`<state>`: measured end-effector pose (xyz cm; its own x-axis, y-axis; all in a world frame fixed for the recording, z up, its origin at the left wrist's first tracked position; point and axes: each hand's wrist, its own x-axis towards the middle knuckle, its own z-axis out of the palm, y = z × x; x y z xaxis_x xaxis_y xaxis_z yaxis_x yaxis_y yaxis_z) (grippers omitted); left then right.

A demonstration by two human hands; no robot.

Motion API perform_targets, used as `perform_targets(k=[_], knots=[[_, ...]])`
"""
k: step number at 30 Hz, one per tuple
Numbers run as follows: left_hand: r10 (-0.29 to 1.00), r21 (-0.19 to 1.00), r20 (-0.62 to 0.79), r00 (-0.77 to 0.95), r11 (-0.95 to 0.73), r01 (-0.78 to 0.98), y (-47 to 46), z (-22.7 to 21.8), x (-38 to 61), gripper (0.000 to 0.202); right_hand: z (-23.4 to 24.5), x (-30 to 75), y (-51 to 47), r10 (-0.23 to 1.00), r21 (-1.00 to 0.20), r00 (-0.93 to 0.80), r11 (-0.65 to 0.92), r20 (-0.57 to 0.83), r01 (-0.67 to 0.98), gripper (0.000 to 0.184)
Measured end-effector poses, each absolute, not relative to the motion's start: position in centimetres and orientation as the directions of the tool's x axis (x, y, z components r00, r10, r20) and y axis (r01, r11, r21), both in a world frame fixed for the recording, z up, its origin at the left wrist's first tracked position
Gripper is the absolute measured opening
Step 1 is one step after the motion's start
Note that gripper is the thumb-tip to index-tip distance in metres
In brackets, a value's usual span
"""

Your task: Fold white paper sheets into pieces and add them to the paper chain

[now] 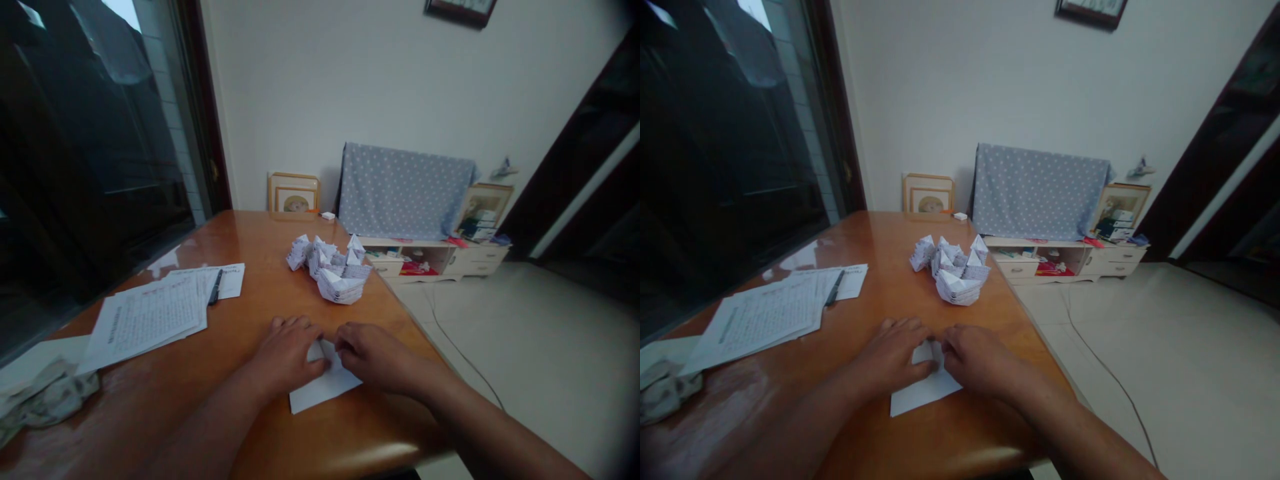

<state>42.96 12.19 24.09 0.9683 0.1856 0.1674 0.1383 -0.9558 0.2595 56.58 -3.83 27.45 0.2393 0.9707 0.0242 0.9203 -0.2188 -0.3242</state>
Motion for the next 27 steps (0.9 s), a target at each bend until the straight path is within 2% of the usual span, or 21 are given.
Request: perform_targets(k=[5, 8, 10, 13, 17, 20, 24, 27], knots=[[0.213, 0.270, 0.146, 0.966, -0.948, 0.169, 12.3, 24.4, 42.8, 0.026, 26.5, 58.0, -0.1, 0.994, -0.419, 0.013, -0.057, -0.106, 0.906, 0.011], [0.236, 0.308, 0.111, 0.965, -0.932, 0.192, 12.6, 24.3, 42.5, 0.029, 25.6, 58.7, 0.5, 0.991, -0.495, -0.051, -0.016, -0.121, 0.869, 0.012], [0.275, 0.332, 0.085, 0.958, -0.914, 0.233, 13.0, 24.3, 42.4, 0.037, 24.9, 58.9, 0.3, 0.996, -0.530, -0.013, -0.037, -0.091, 0.847, 0.014], [0.402, 0.382, 0.047, 0.914, -0.853, 0.356, 13.7, 24.4, 42.6, 0.048, 24.2, 58.7, -0.2, 0.996, -0.551, 0.059, -0.082, -0.060, 0.830, 0.016], [0.567, 0.462, -0.062, 0.822, -0.713, 0.527, 14.4, 24.8, 42.7, 0.053, 24.1, 58.2, -0.8, 0.988, -0.524, 0.145, -0.147, -0.045, 0.839, 0.017], [0.567, 0.523, -0.110, 0.816, -0.665, 0.532, 14.7, 24.8, 42.6, 0.047, 24.3, 58.1, -1.1, 0.977, -0.499, 0.212, -0.202, -0.037, 0.843, 0.018], [0.512, 0.653, -0.097, 0.854, -0.614, 0.443, 15.0, 23.8, 42.6, 0.031, 24.3, 58.2, -1.5, 0.972, -0.510, 0.234, -0.215, -0.029, 0.833, 0.018], [0.465, 0.765, -0.081, 0.882, -0.538, 0.354, 15.2, 22.9, 43.0, 0.029, 24.2, 58.4, -1.6, 0.971, -0.519, 0.237, -0.211, -0.017, 0.828, 0.015]])
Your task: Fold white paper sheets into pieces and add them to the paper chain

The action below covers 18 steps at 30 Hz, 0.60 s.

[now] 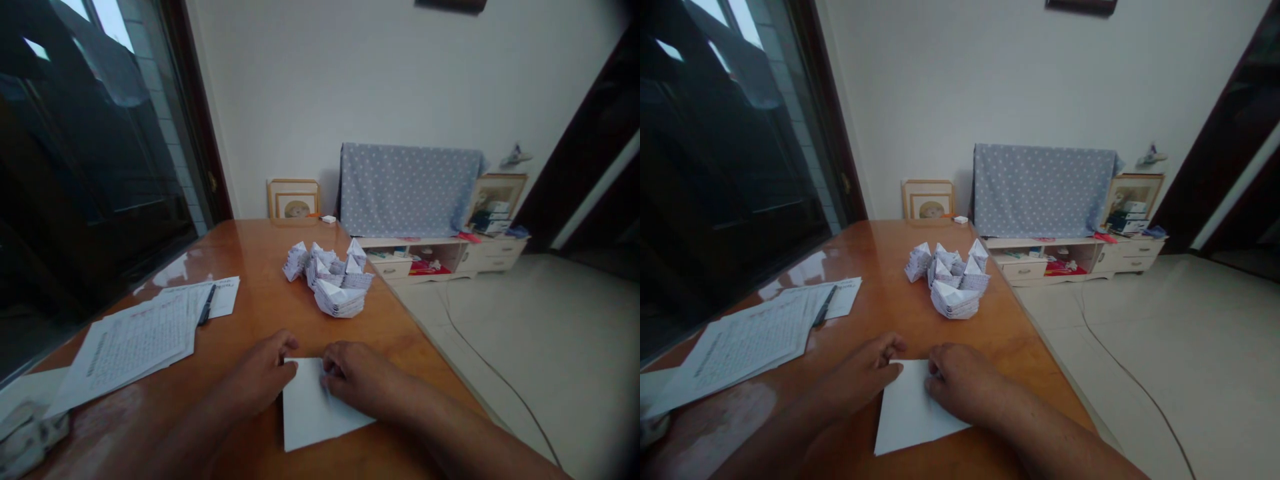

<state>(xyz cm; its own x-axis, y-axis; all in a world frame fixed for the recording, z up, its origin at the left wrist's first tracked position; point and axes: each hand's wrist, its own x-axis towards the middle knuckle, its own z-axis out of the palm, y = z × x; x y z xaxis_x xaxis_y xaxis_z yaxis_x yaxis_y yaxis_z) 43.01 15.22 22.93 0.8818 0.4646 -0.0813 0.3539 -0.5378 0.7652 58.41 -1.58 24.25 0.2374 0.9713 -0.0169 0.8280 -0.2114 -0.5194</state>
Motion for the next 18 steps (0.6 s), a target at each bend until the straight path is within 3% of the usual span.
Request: perform_targets(k=[7, 13, 18], knots=[[0.606, 0.848, 0.107, 0.789, -0.470, 0.245, 15.1, 22.1, 44.8, 0.026, 24.3, 59.3, -1.3, 0.980, -0.518, 0.194, -0.181, -0.029, 0.836, 0.027], [0.678, 0.931, -0.027, 0.734, -0.250, 0.266, 14.9, 22.5, 45.0, 0.035, 24.4, 58.9, -1.3, 0.995, -0.450, 0.099, -0.103, -0.032, 0.887, 0.025], [0.654, 0.964, -0.140, 0.743, -0.082, 0.253, 14.6, 23.1, 44.5, 0.046, 24.6, 58.6, -1.4, 0.994, -0.403, 0.090, -0.104, -0.054, 0.909, 0.032]])
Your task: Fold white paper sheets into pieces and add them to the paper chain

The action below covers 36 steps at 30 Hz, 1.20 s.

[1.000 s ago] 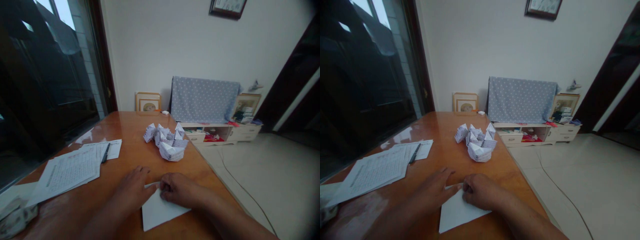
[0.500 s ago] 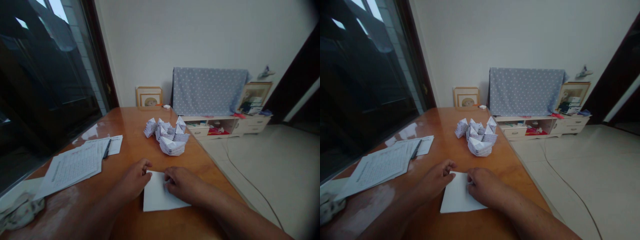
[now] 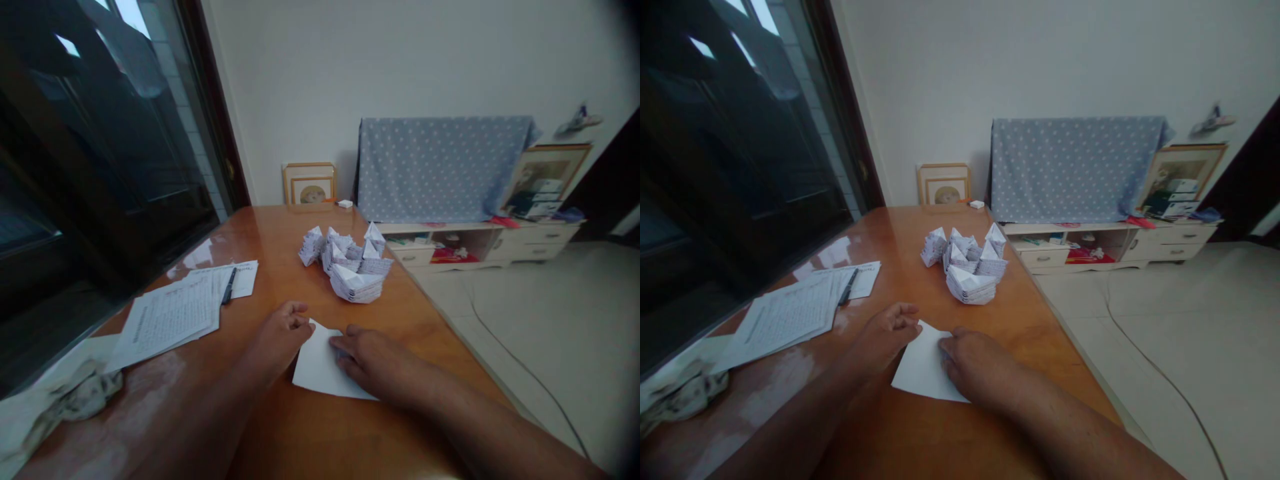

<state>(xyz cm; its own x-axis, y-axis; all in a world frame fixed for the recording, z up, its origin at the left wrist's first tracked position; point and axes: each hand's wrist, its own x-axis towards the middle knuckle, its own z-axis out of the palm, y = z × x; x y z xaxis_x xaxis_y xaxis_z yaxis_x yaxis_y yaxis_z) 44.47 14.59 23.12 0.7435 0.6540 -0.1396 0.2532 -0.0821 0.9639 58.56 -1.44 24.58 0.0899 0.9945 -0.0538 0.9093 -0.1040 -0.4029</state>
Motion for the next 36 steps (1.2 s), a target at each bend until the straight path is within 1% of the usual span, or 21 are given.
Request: perform_targets(k=[2, 4, 8, 10, 12, 14, 16, 19, 21, 23, 26, 30, 36], knots=[[0.641, 0.961, -0.163, 0.750, -0.067, 0.267, 14.4, 23.1, 44.4, 0.044, 24.5, 58.6, -1.4, 0.995, -0.394, 0.086, -0.102, -0.056, 0.913, 0.034], [0.629, 0.956, -0.160, 0.761, -0.094, 0.279, 14.1, 23.0, 44.4, 0.038, 24.5, 58.6, -1.4, 0.995, -0.387, 0.080, -0.094, -0.051, 0.917, 0.035], [0.587, 0.927, -0.104, 0.803, -0.235, 0.292, 13.3, 22.9, 44.1, 0.025, 24.6, 58.6, -1.7, 0.996, -0.387, 0.080, -0.087, -0.034, 0.918, 0.035], [0.547, 0.910, -0.085, 0.833, -0.298, 0.288, 12.9, 23.0, 43.8, 0.023, 24.8, 58.7, -1.9, 0.995, -0.405, 0.094, -0.100, -0.034, 0.909, 0.035], [0.526, 0.882, -0.034, 0.850, -0.384, 0.273, 12.5, 23.2, 43.5, 0.022, 24.9, 58.7, -2.1, 0.990, -0.438, 0.139, -0.142, -0.039, 0.888, 0.037], [0.506, 0.831, 0.026, 0.862, -0.491, 0.263, 12.1, 23.6, 43.3, 0.021, 25.0, 58.8, -2.3, 0.980, -0.463, 0.191, -0.194, -0.052, 0.865, 0.037], [0.463, 0.757, 0.055, 0.885, -0.598, 0.266, 11.7, 24.1, 43.1, 0.022, 25.0, 58.8, -2.2, 0.973, -0.461, 0.219, -0.225, -0.067, 0.859, 0.033], [0.379, 0.610, 0.078, 0.922, -0.750, 0.256, 11.2, 24.9, 42.8, 0.025, 25.0, 58.8, -2.0, 0.973, -0.445, 0.215, -0.232, -0.089, 0.865, 0.027], [0.332, 0.526, 0.082, 0.940, -0.815, 0.242, 10.9, 25.1, 42.7, 0.027, 25.0, 58.9, -1.9, 0.974, -0.444, 0.204, -0.225, -0.097, 0.867, 0.026], [0.297, 0.466, 0.070, 0.952, -0.854, 0.232, 10.7, 25.0, 42.6, 0.027, 24.9, 59.0, -1.9, 0.976, -0.444, 0.195, -0.217, -0.095, 0.869, 0.026], [0.265, 0.419, 0.046, 0.963, -0.880, 0.223, 10.5, 24.8, 42.5, 0.028, 24.8, 59.1, -1.9, 0.976, -0.447, 0.196, -0.217, -0.092, 0.868, 0.027], [0.226, 0.394, 0.020, 0.974, -0.897, 0.201, 10.4, 24.7, 42.4, 0.030, 24.7, 59.1, -1.8, 0.971, -0.458, 0.208, -0.239, -0.119, 0.856, 0.027], [0.225, 0.370, 0.005, 0.974, -0.905, 0.208, 10.4, 24.7, 42.5, 0.037, 24.8, 59.2, -1.9, 0.972, -0.467, 0.206, -0.235, -0.113, 0.852, 0.027]])
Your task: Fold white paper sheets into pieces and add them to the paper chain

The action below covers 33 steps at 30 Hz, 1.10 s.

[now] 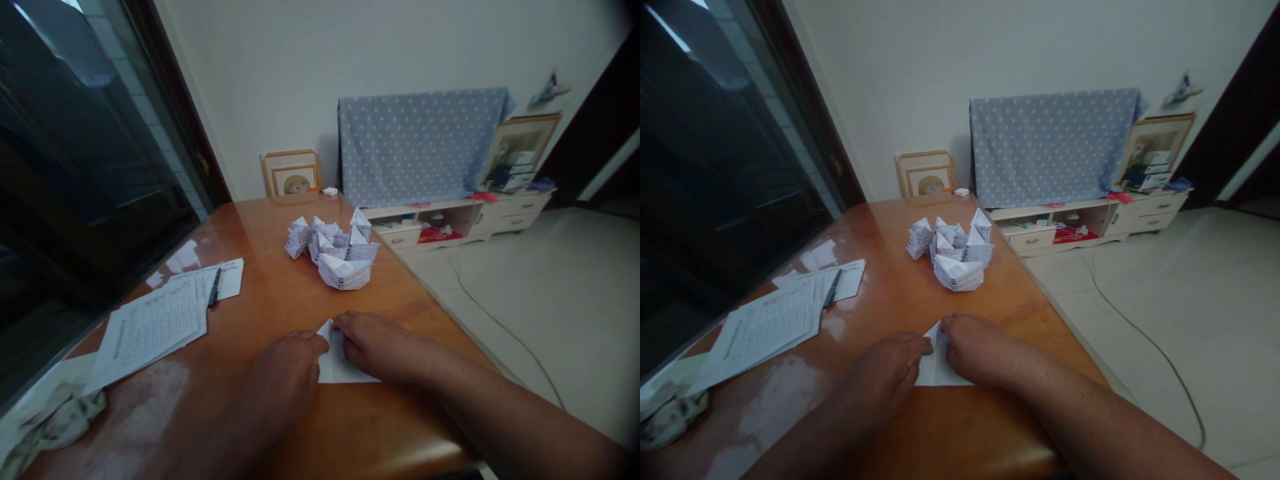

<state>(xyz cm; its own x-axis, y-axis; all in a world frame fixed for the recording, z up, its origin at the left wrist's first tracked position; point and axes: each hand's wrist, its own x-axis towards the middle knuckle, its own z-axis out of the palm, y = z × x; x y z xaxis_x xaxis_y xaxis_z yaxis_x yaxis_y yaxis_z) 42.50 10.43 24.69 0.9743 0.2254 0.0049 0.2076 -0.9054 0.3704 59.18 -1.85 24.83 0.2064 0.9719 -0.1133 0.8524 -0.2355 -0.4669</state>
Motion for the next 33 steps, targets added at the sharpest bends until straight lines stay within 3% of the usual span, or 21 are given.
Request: perform_targets(k=[12, 18, 22, 25, 33], knots=[[0.168, 0.300, -0.021, 0.986, -0.939, 0.167, 9.8, 24.8, 42.6, 0.037, 25.0, 59.1, -1.8, 0.968, -0.468, 0.210, -0.250, -0.137, 0.847, 0.027], [0.132, 0.257, -0.001, 0.991, -0.958, 0.128, 9.6, 24.5, 42.7, 0.034, 24.5, 59.3, -1.7, 0.971, -0.483, 0.216, -0.239, -0.105, 0.842, 0.024], [0.125, 0.224, -0.011, 0.992, -0.967, 0.124, 9.5, 24.6, 42.7, 0.031, 24.6, 59.2, -1.8, 0.984, -0.490, 0.174, -0.168, -0.034, 0.855, 0.034], [0.120, 0.216, -0.007, 0.993, -0.969, 0.119, 9.3, 24.6, 42.7, 0.029, 24.8, 59.0, -1.8, 0.990, -0.461, 0.138, -0.139, -0.036, 0.876, 0.033], [0.146, 0.261, -0.020, 0.989, -0.954, 0.146, 8.8, 25.4, 42.6, 0.032, 24.6, 57.9, -0.8, 0.971, -0.283, 0.218, -0.236, -0.093, 0.930, 0.028]])
